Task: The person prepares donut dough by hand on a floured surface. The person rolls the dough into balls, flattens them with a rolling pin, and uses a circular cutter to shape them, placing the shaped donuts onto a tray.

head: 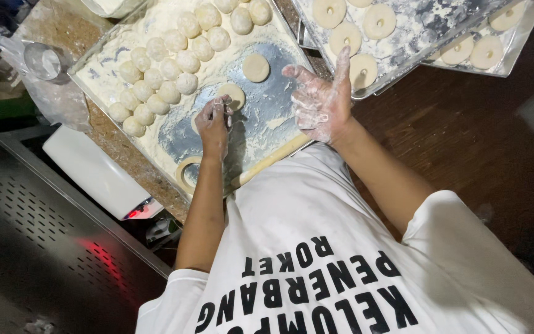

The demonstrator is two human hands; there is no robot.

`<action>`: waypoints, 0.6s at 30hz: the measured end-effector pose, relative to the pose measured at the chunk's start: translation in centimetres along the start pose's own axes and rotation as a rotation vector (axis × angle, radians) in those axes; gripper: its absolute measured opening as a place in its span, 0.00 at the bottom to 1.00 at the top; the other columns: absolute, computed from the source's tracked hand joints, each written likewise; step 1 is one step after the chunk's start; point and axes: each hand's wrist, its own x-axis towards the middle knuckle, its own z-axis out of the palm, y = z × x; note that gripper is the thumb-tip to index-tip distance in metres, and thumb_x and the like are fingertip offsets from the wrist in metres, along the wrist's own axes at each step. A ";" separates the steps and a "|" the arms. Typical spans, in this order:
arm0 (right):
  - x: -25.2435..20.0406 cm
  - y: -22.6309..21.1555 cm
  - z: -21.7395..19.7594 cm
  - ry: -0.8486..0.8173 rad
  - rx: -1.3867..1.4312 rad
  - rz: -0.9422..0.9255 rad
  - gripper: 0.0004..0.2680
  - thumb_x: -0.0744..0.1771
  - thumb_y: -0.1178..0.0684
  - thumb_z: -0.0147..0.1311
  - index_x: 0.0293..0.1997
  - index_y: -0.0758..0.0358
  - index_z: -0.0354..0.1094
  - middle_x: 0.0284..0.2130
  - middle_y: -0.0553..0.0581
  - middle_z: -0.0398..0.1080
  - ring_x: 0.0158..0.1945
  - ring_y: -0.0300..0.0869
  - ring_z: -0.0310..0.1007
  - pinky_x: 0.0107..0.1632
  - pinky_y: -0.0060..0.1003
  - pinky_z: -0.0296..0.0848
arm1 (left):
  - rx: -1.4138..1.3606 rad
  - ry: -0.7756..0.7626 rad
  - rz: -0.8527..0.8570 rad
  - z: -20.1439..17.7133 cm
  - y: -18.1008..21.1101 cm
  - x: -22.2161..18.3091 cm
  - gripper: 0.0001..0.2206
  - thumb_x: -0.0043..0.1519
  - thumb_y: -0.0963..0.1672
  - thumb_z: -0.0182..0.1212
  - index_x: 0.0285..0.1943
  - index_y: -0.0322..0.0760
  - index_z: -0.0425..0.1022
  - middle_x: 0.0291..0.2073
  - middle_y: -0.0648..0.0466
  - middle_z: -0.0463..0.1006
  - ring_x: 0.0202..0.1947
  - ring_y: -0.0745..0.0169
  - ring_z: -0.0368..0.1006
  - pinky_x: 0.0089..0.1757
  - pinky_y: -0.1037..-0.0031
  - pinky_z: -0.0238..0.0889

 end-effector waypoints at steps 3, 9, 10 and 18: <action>1.2 0.4 -0.1 0.175 -0.224 -0.090 0.32 0.62 0.18 0.27 0.46 0.58 0.68 0.17 0.45 0.58 0.16 0.32 0.47 0.16 0.26 0.46 | 0.037 -0.017 -0.081 1.0 0.8 0.1 0.12 0.67 0.46 0.56 0.50 0.38 0.83 0.43 0.46 0.85 0.44 0.53 0.81 0.46 0.66 0.77; -2.4 2.3 -14.1 0.442 -2.307 -0.074 0.19 0.66 0.40 0.62 0.55 0.60 0.67 0.46 0.61 0.73 0.41 0.59 0.78 0.37 0.54 0.78 | 0.044 -0.133 0.144 4.7 -0.9 3.8 0.10 0.67 0.44 0.59 0.48 0.38 0.84 0.20 0.52 0.79 0.16 0.69 0.68 0.21 0.78 0.63; -3.0 2.8 -14.9 0.381 -2.405 -0.059 0.16 0.66 0.39 0.59 0.53 0.55 0.66 0.40 0.56 0.73 0.39 0.53 0.79 0.36 0.49 0.78 | 0.105 -0.177 0.224 5.3 -1.3 4.5 0.10 0.67 0.47 0.59 0.47 0.41 0.85 0.23 0.51 0.81 0.21 0.67 0.71 0.27 0.73 0.67; -4.1 3.8 -16.5 0.394 -2.629 -0.260 0.10 0.66 0.37 0.55 0.42 0.46 0.67 0.26 0.47 0.70 0.28 0.43 0.78 0.30 0.40 0.77 | 0.330 -0.246 0.415 7.0 -1.8 6.8 0.11 0.68 0.49 0.58 0.47 0.48 0.86 0.32 0.50 0.84 0.34 0.58 0.79 0.42 0.60 0.72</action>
